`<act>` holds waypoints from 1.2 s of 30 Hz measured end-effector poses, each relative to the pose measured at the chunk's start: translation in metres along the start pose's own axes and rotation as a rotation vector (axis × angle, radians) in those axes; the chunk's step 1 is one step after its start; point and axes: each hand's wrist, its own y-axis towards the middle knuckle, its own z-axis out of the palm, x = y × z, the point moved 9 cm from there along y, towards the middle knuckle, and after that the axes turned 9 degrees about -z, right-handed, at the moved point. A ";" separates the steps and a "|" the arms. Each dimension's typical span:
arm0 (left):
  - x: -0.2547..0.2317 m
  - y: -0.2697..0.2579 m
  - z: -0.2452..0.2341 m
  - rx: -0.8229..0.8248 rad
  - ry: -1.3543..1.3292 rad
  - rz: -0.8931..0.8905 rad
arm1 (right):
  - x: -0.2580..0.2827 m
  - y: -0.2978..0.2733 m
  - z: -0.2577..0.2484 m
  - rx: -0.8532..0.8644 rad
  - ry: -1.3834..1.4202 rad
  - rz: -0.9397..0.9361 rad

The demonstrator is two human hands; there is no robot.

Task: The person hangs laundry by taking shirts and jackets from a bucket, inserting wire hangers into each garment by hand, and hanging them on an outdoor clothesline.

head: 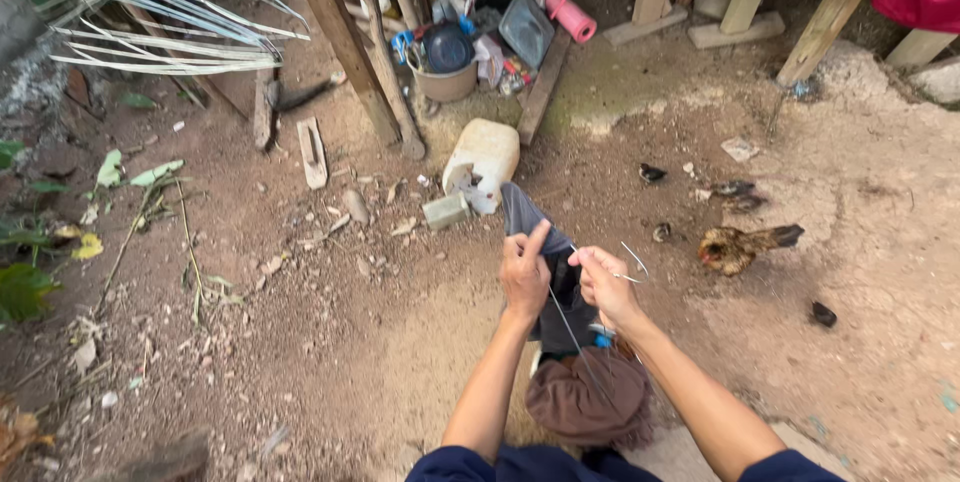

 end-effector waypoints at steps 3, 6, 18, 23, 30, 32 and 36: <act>-0.039 -0.012 -0.051 -0.250 0.054 0.160 | 0.023 -0.010 0.003 0.030 0.066 -0.089; -0.033 -0.018 -0.049 -0.173 0.060 0.074 | 0.047 -0.005 0.000 -0.036 0.094 -0.147; -0.032 -0.069 0.052 0.574 -0.207 -0.396 | 0.137 0.051 -0.014 -0.313 -0.057 -0.467; -0.053 -0.056 0.060 0.655 -0.302 -0.090 | 0.119 0.095 -0.041 -0.438 0.013 -0.466; -0.057 -0.057 0.057 0.951 -0.131 -0.156 | 0.089 0.108 -0.077 -0.582 -0.272 -0.604; -0.058 -0.067 0.057 1.171 -0.352 -0.481 | 0.085 0.094 -0.075 -0.567 -0.476 -0.634; -0.055 -0.053 0.057 1.149 -0.564 -0.640 | 0.091 0.108 -0.074 -0.466 -0.643 -0.401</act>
